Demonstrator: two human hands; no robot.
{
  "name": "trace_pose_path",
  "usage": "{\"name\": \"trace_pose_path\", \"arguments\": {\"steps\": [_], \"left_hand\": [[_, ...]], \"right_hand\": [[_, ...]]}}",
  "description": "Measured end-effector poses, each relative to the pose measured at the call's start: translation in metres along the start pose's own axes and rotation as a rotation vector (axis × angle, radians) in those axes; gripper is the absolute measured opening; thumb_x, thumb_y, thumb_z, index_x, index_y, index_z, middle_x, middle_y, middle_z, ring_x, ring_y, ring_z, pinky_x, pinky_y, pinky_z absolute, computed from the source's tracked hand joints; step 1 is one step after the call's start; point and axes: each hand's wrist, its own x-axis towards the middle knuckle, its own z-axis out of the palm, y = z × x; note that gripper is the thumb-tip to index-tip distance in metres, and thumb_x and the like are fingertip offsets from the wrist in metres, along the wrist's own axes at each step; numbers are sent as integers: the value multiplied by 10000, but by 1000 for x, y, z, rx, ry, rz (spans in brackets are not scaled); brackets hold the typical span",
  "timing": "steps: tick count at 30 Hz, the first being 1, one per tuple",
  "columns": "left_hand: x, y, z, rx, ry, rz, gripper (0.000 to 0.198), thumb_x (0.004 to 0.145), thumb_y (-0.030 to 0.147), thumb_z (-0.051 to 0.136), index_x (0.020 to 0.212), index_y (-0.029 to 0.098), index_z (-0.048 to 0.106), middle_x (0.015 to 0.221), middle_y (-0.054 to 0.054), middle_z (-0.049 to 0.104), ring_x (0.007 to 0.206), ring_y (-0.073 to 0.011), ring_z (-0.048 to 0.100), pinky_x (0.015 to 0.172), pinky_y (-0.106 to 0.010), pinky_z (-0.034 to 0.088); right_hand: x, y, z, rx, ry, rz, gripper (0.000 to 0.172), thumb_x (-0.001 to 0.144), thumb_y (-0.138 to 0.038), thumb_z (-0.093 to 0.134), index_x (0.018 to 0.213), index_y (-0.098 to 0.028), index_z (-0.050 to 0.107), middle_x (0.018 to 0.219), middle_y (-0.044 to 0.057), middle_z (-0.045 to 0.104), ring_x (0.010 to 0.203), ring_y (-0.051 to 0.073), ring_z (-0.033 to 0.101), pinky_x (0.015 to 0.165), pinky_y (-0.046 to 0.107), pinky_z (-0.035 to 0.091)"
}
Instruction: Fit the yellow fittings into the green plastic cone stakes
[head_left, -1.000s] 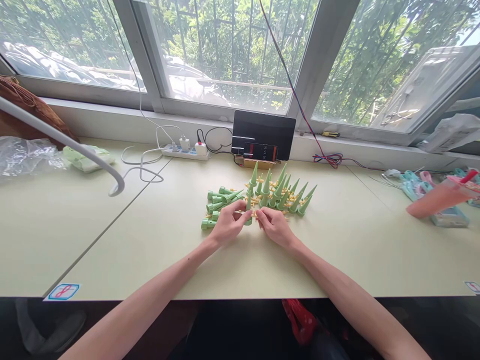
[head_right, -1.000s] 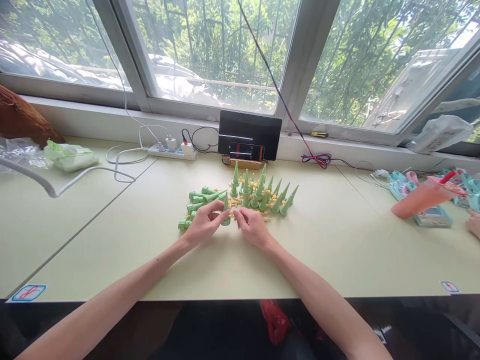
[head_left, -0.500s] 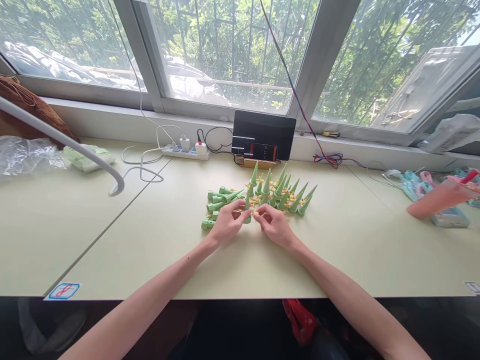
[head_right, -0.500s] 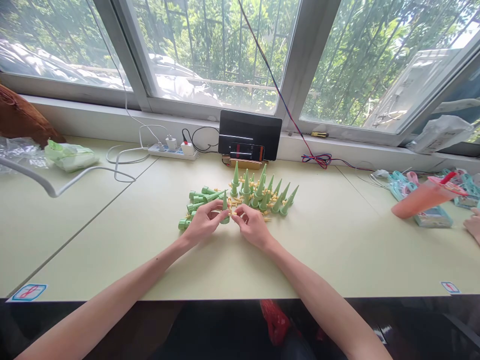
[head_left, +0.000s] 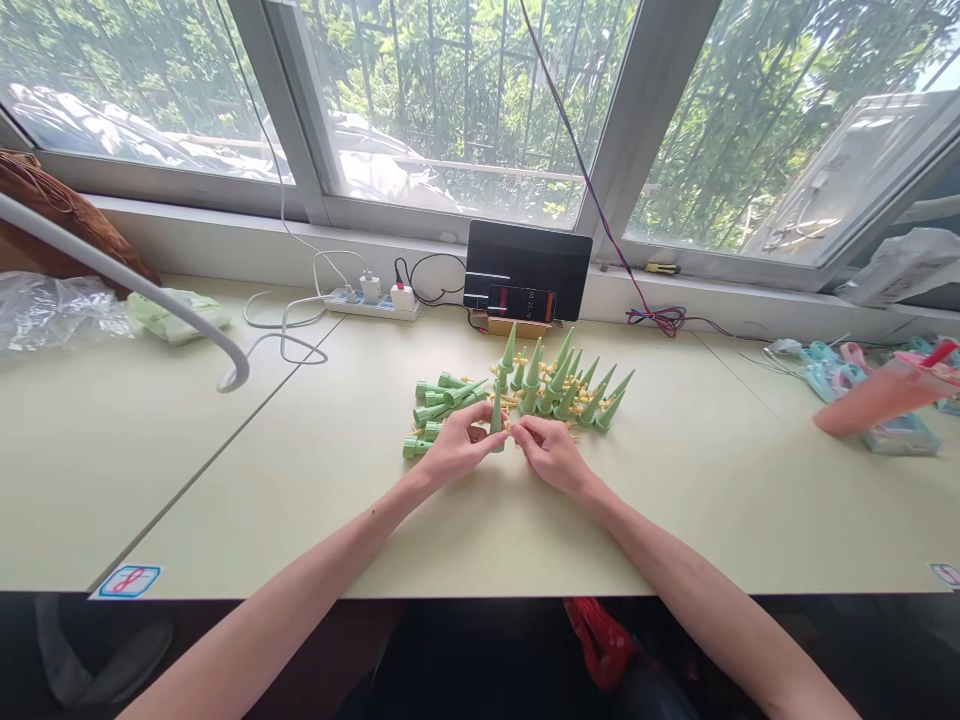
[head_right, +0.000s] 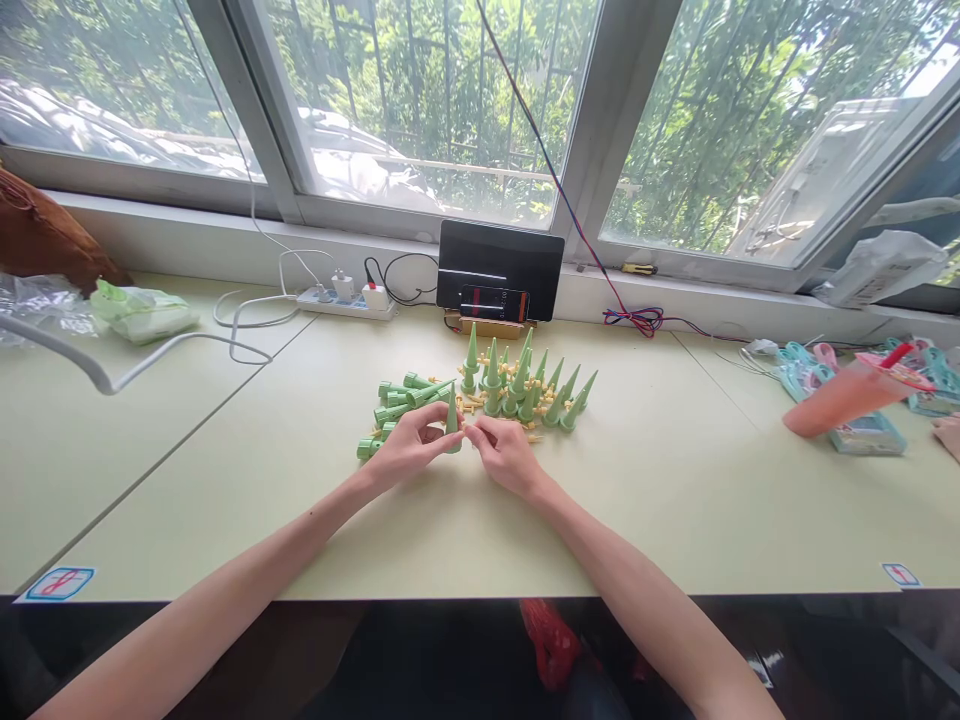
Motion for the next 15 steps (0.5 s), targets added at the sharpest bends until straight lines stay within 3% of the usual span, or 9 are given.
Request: {"name": "trace_pose_path", "arguments": {"steps": [6, 12, 15], "left_hand": [[1, 0, 1, -31, 4, -9, 303, 821, 420, 642, 984, 165, 626, 979, -52, 618, 593, -87, 557, 566, -236, 469], [1, 1, 2, -9, 78, -8, 269, 813, 408, 651, 911, 162, 604, 864, -23, 591, 527, -63, 492, 465, -200, 368], [0, 2, 2, -5, 82, -9, 259, 809, 408, 649, 885, 162, 617, 778, -5, 564, 487, -54, 438, 425, -194, 310]], "right_hand": [[0, 0, 1, 21, -9, 25, 437, 963, -473, 407, 636, -192, 479, 556, -21, 451, 507, 114, 406, 509, 249, 330], [1, -4, 0, 84, 7, 57, 248, 923, -426, 503, 908, -193, 584, 831, 33, 637, 533, 119, 523, 515, 255, 421], [1, -4, -1, 80, 7, 48, 225, 911, -411, 521, 912, -196, 585, 863, 42, 644, 546, 125, 543, 530, 265, 445]]}}
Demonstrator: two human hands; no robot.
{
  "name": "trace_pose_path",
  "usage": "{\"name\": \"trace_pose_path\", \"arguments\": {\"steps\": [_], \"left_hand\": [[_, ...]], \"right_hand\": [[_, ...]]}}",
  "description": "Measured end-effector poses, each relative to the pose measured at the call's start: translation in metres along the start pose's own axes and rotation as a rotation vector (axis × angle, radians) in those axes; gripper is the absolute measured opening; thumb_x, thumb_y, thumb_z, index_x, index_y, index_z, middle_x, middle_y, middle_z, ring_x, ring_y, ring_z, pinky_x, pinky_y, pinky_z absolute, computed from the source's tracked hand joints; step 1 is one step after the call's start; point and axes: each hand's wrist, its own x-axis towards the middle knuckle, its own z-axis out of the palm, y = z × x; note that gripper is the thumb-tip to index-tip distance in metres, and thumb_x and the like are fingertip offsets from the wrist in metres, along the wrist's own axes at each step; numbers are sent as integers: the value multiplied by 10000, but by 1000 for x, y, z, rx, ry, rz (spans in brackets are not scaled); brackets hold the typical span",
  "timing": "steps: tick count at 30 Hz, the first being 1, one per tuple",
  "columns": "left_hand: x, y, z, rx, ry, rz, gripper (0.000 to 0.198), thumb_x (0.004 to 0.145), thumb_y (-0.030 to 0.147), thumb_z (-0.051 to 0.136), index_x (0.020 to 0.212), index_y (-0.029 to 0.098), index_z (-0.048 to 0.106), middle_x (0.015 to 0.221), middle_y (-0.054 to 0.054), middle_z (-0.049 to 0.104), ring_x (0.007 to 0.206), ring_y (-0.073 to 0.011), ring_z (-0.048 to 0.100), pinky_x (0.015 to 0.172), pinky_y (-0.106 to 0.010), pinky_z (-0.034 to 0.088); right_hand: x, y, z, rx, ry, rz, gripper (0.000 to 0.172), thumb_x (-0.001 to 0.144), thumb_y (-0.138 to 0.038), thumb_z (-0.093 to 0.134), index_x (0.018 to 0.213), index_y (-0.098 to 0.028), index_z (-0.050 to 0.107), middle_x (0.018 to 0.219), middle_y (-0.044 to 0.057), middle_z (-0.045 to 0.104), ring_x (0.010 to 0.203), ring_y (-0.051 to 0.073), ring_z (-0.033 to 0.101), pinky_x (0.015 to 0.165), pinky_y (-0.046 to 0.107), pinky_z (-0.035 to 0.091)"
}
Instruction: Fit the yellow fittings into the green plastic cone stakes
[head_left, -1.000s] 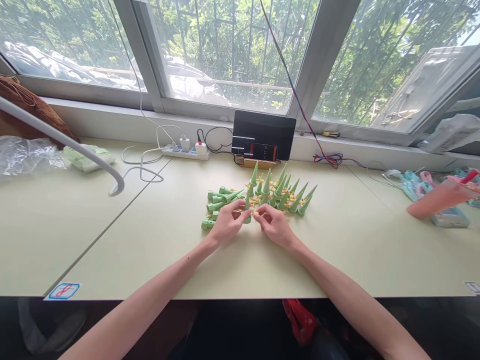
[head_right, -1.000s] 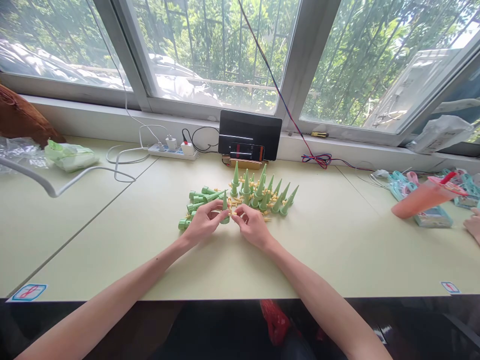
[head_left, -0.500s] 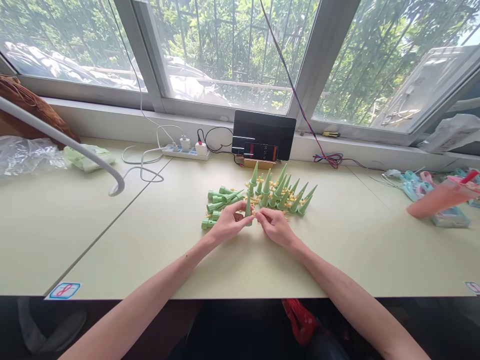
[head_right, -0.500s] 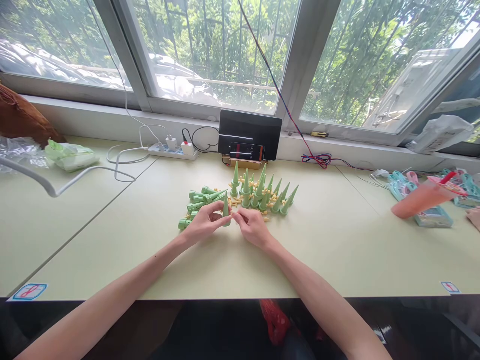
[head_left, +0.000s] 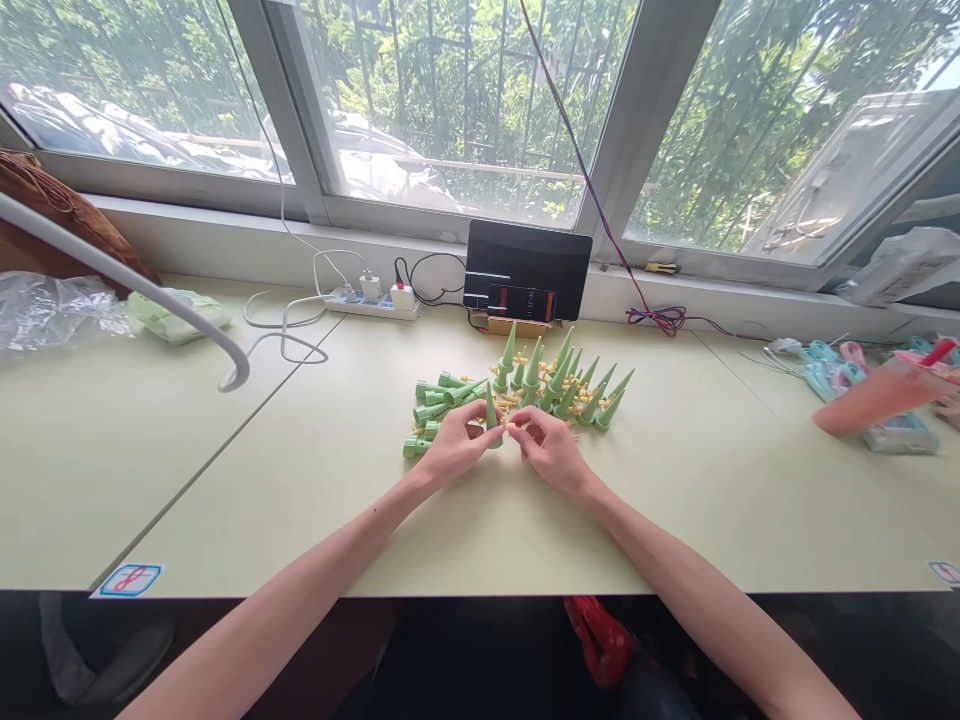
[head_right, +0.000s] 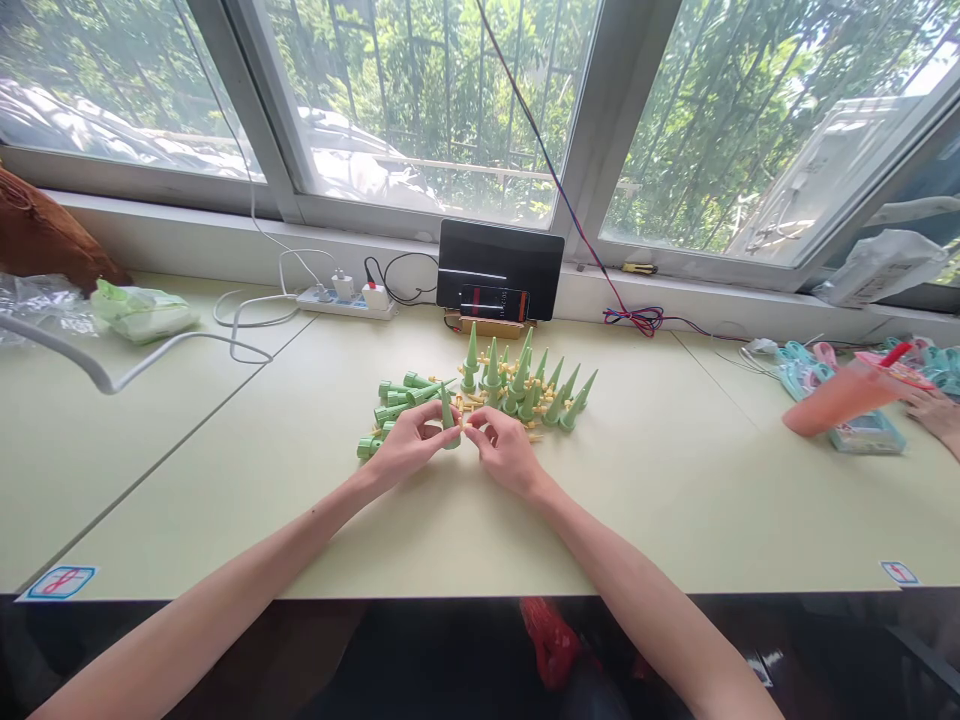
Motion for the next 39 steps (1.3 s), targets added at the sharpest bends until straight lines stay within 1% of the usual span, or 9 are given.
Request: {"name": "trace_pose_path", "arguments": {"steps": [4, 6, 10, 17, 26, 29, 34, 39], "left_hand": [[-1, 0, 0, 10, -28, -31, 265, 801, 420, 650, 874, 166, 630, 644, 23, 507, 437, -50, 348, 397, -197, 216], [-1, -1, 0, 21, -32, -39, 265, 792, 422, 658, 872, 170, 632, 582, 41, 467, 424, -53, 316, 401, -200, 192], [-1, -3, 1, 42, -12, -25, 255, 787, 413, 665, 870, 173, 646, 531, 57, 420, 417, -57, 292, 412, -206, 192], [-2, -5, 2, 66, -8, -22, 214, 807, 376, 652, 857, 168, 640, 534, 59, 390, 438, -58, 289, 427, -207, 203], [-2, -3, 1, 48, -34, -24, 232, 805, 380, 658, 859, 159, 616, 570, 45, 438, 458, -58, 335, 432, -201, 234], [-1, -2, 0, 46, -32, -38, 241, 800, 386, 663, 849, 155, 615, 595, 34, 472, 473, -61, 358, 437, -199, 242], [0, -2, -2, 35, -33, -59, 237, 797, 378, 673, 851, 154, 617, 645, 17, 532, 507, -71, 417, 458, -197, 271], [-1, -3, -1, 2, -39, -56, 240, 798, 380, 673, 863, 154, 626, 691, -1, 573, 558, -94, 497, 492, -208, 324]], "right_hand": [[0, 2, 0, -1, -7, -6, 229, 906, -418, 529, 880, -196, 581, 820, 34, 639, 546, 131, 546, 534, 269, 451], [1, 3, 0, -2, -6, -7, 233, 904, -421, 531, 876, -195, 582, 804, 31, 638, 543, 133, 545, 533, 271, 449], [1, 3, 0, -11, 1, -5, 228, 897, -417, 538, 855, -196, 577, 756, 24, 631, 538, 138, 542, 529, 272, 439], [0, 2, -3, -26, 0, -25, 179, 896, -354, 545, 831, -190, 572, 703, 14, 621, 548, 134, 532, 533, 262, 420], [0, 2, -4, -53, -13, -22, 194, 894, -358, 554, 803, -187, 571, 666, 9, 606, 562, 137, 527, 532, 255, 405], [1, 3, -3, -5, -26, -4, 212, 900, -382, 546, 823, -187, 571, 708, 12, 604, 560, 133, 534, 528, 254, 416], [2, 6, -3, 114, -83, 9, 231, 930, -409, 496, 889, -194, 568, 797, 15, 594, 544, 120, 545, 518, 253, 439], [1, 9, -2, 148, -100, 20, 213, 919, -406, 512, 892, -201, 561, 800, 13, 587, 541, 124, 548, 512, 258, 440]]}}
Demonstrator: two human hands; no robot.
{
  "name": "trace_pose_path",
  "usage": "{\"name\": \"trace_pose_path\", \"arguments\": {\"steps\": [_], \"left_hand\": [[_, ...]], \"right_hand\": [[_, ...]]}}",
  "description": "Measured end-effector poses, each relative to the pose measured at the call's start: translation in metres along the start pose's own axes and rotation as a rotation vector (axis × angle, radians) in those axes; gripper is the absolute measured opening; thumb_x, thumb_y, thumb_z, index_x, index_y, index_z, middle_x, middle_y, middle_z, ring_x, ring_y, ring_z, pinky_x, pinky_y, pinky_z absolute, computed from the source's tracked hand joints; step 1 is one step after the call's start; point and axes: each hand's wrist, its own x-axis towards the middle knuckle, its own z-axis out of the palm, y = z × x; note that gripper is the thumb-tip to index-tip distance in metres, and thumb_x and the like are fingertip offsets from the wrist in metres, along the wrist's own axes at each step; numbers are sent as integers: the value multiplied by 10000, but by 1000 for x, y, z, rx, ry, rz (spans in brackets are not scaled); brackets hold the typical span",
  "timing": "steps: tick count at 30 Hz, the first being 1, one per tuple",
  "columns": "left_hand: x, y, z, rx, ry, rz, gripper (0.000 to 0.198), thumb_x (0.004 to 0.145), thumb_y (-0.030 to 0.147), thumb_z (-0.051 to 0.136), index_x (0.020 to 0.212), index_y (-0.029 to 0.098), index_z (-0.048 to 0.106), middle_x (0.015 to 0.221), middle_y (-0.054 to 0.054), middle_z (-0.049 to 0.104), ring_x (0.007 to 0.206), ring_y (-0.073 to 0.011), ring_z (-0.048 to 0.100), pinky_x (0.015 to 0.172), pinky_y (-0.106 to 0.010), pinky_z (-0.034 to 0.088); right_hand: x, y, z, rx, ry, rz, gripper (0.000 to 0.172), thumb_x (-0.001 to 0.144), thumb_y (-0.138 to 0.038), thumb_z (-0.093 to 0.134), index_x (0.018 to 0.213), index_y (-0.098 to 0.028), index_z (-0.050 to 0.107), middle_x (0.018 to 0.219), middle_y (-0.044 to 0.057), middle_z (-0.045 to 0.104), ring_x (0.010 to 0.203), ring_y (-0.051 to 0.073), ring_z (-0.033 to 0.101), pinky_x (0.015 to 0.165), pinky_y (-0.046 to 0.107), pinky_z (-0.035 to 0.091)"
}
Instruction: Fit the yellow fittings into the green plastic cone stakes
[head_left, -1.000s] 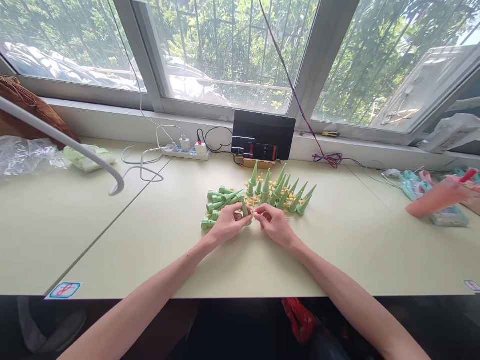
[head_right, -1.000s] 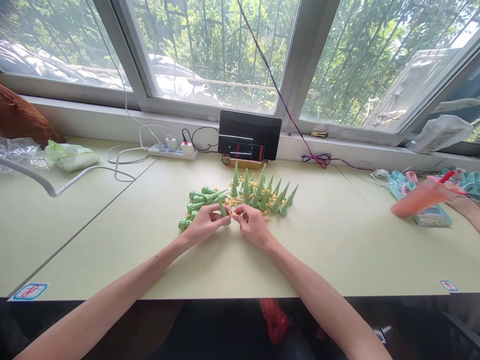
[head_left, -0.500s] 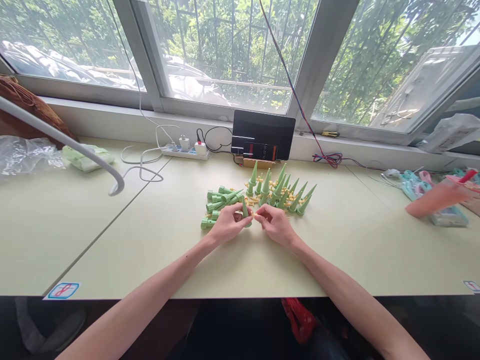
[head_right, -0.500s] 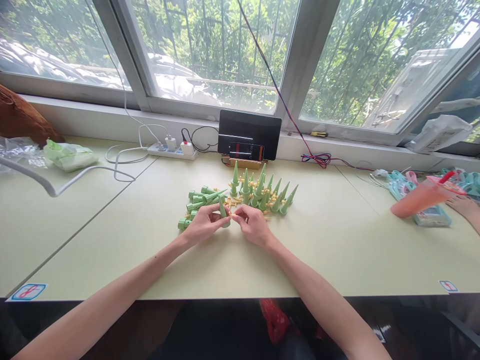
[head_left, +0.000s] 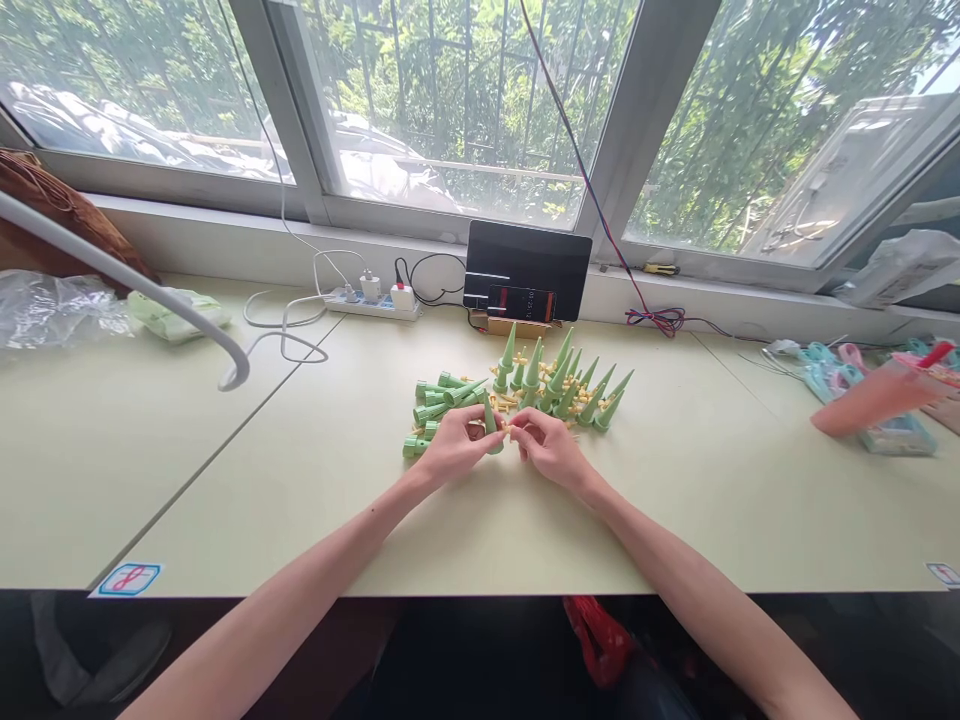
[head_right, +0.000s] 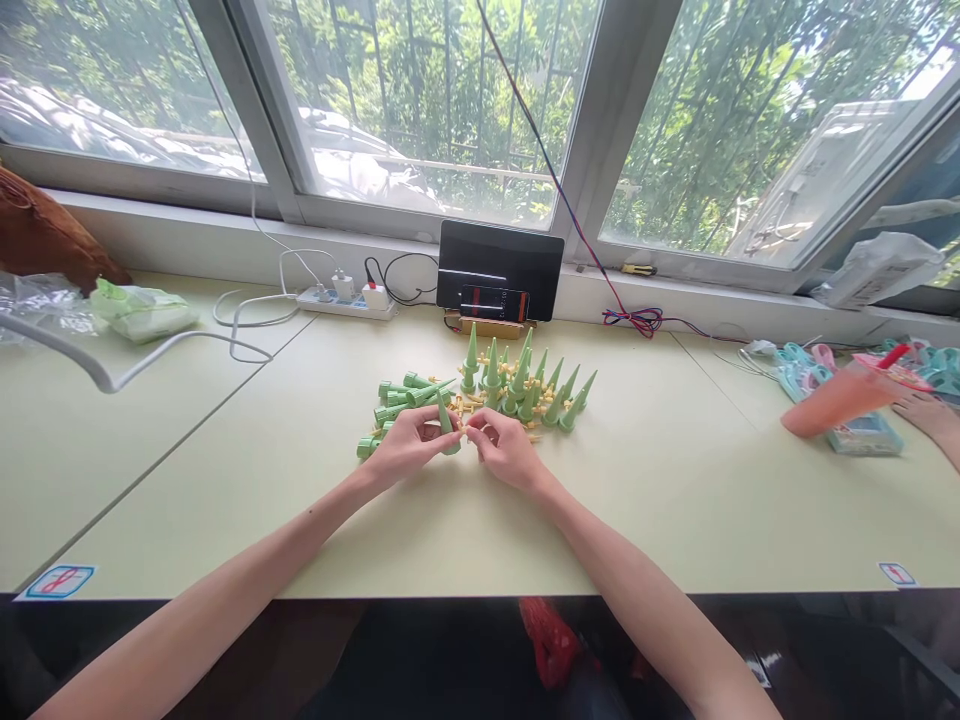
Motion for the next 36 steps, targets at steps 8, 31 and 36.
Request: {"name": "trace_pose_path", "arguments": {"steps": [8, 31, 36], "left_hand": [[-1, 4, 1, -31, -3, -31, 248, 783, 385, 693, 848, 155, 630, 683, 3, 578, 540, -81, 483, 456, -194, 288], [3, 2, 0, -142, 7, -153, 246, 762, 392, 695, 840, 166, 638, 721, 0, 591, 441, -32, 333, 399, -190, 207], [2, 0, 1, -13, 10, -12, 219, 792, 370, 664, 819, 157, 622, 840, -25, 634, 594, -87, 524, 499, -199, 366]], "right_hand": [[0, 0, -1, -36, 12, -1, 211, 924, -382, 513, 832, -195, 552, 651, -18, 542, 533, 130, 527, 534, 259, 428], [-1, 1, 1, 11, -29, 40, 283, 962, -443, 441, 859, -205, 552, 712, -13, 536, 494, 113, 512, 499, 256, 413], [0, 2, 1, 25, -20, 35, 255, 956, -423, 460, 890, -200, 565, 727, -11, 539, 504, 110, 514, 500, 253, 416]]}}
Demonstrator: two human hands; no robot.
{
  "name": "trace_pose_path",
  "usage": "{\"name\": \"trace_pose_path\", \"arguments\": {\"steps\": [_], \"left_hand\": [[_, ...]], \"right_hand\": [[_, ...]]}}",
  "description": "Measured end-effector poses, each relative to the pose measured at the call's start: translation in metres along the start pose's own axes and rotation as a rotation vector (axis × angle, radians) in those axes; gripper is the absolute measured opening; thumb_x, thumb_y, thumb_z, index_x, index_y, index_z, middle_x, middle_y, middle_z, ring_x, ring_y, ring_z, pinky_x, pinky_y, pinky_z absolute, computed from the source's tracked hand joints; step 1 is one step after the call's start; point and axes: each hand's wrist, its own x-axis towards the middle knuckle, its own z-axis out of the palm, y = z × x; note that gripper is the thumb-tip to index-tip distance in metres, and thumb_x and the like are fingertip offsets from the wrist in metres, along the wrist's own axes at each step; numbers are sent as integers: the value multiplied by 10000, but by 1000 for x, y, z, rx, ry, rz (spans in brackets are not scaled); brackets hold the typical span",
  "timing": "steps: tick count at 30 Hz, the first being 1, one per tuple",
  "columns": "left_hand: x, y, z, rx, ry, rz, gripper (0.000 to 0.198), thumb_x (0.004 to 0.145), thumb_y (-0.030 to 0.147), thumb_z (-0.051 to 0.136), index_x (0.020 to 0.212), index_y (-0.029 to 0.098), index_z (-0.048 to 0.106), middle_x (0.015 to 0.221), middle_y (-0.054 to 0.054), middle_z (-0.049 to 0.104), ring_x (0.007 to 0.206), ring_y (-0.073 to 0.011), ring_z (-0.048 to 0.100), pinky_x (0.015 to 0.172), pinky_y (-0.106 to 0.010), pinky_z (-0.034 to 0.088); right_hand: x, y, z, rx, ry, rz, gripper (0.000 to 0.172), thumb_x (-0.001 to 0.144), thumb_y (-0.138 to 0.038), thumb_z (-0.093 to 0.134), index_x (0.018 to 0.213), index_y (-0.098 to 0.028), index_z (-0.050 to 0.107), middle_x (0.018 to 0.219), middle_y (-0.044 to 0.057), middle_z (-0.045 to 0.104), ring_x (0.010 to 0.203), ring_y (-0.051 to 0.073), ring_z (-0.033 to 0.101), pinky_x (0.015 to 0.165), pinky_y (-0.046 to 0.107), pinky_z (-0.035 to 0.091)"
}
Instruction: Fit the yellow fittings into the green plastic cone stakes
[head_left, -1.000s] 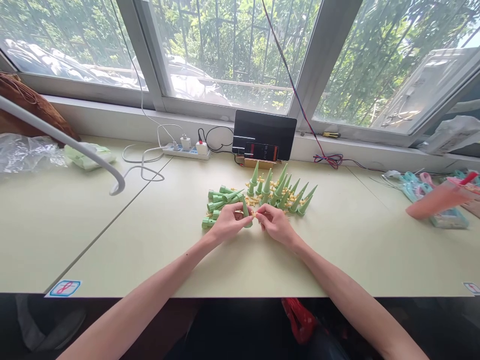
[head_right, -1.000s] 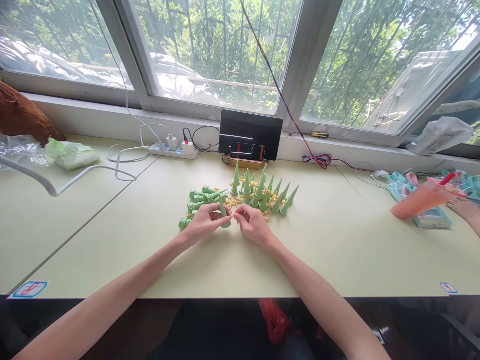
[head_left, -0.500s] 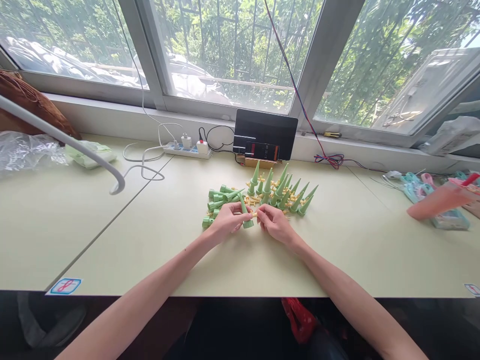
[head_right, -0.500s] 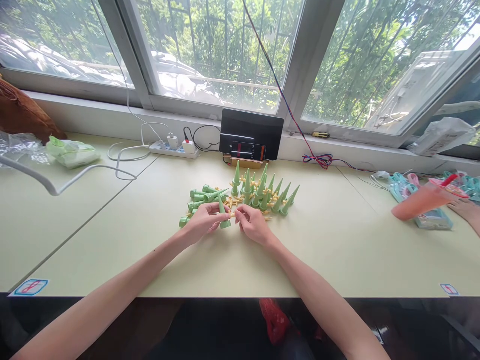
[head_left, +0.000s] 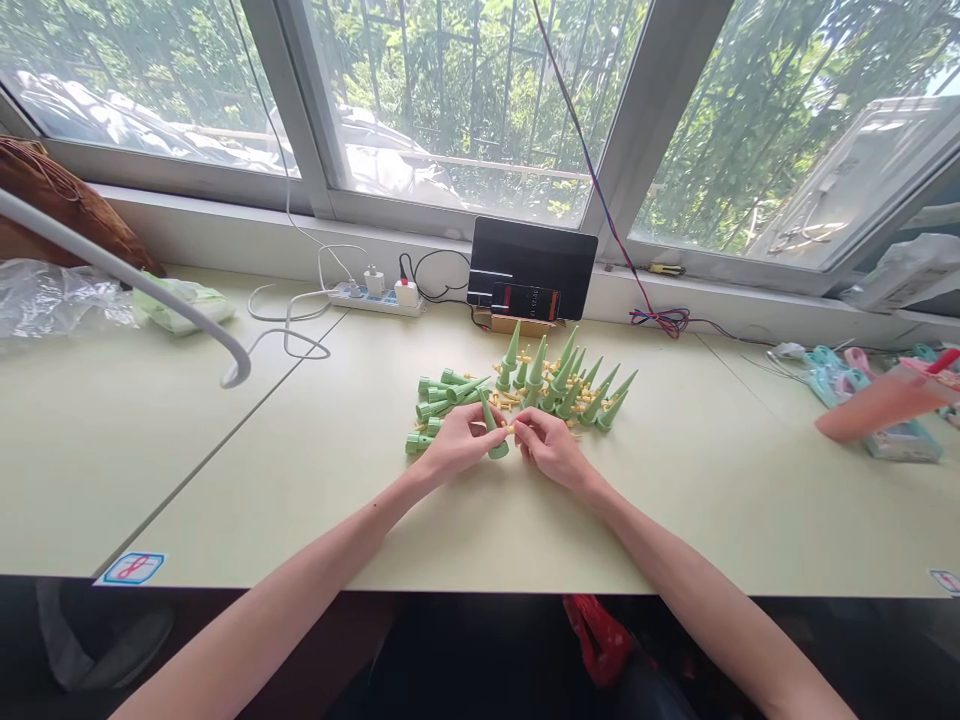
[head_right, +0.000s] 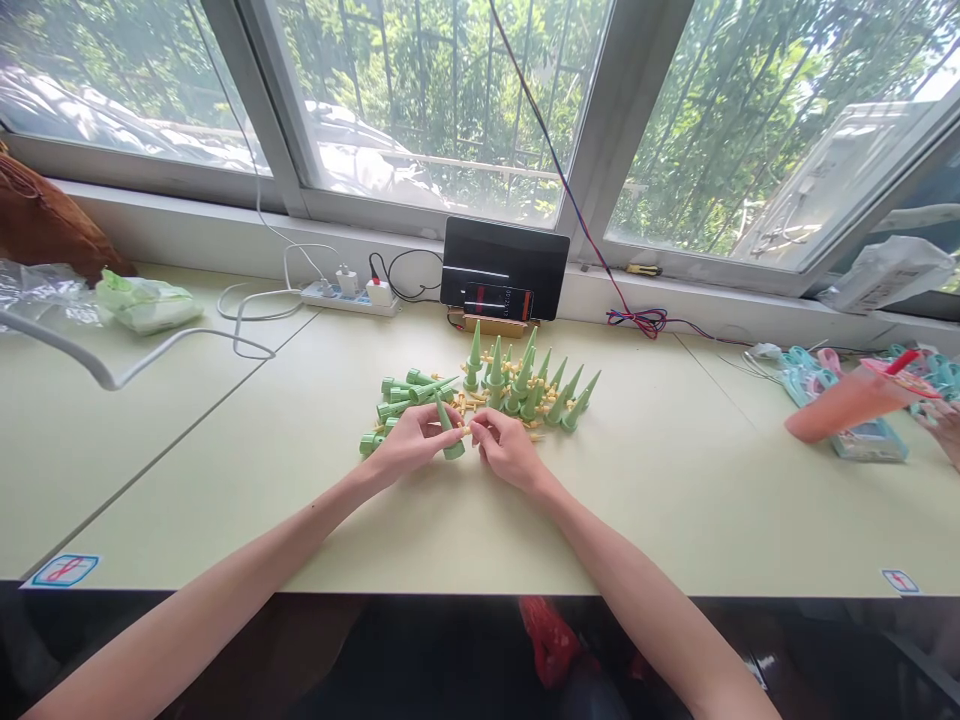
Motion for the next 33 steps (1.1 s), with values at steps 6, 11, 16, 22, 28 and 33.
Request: {"name": "trace_pose_path", "arguments": {"steps": [6, 11, 16, 22, 28, 33], "left_hand": [[0, -2, 0, 153, 15, 82, 190, 808, 349, 628, 835, 161, 621, 819, -36, 646, 650, -125, 554, 566, -232, 431], [0, 0, 1, 188, 23, 80, 186, 781, 336, 643, 857, 167, 630, 753, -10, 629, 573, -102, 495, 527, -222, 413], [-1, 1, 2, 111, 7, 65, 183, 779, 342, 649, 828, 167, 623, 789, -18, 641, 629, -118, 544, 566, -229, 435], [-1, 0, 1, 61, -2, 33, 200, 783, 347, 663, 814, 153, 627, 763, -22, 619, 650, -122, 529, 562, -222, 416], [-1, -3, 2, 52, -18, 83, 207, 801, 347, 651, 826, 142, 628, 777, -37, 624, 657, -125, 536, 570, -227, 435], [-1, -6, 4, 81, -8, 122, 196, 803, 332, 642, 828, 138, 633, 816, -54, 645, 668, -130, 557, 563, -229, 456]], "right_hand": [[0, -1, 1, 7, 43, -4, 255, 937, -432, 483, 896, -197, 571, 735, 0, 558, 522, 117, 521, 517, 261, 437], [0, -2, 2, 15, 66, 26, 291, 922, -475, 487, 882, -197, 562, 730, 12, 563, 523, 127, 515, 485, 260, 427], [-1, -3, 2, 29, 66, 46, 278, 923, -469, 491, 857, -205, 549, 698, -3, 549, 518, 127, 502, 491, 263, 417], [-2, -6, 0, -21, 55, 10, 269, 938, -441, 477, 836, -202, 545, 616, -26, 504, 509, 130, 487, 521, 268, 413], [-2, -6, -1, -128, 69, 13, 273, 935, -435, 469, 814, -203, 542, 585, -21, 508, 520, 142, 479, 520, 267, 394], [-1, -4, 0, -185, 77, 24, 290, 929, -438, 470, 773, -203, 534, 560, -22, 495, 502, 137, 443, 493, 261, 355]]}}
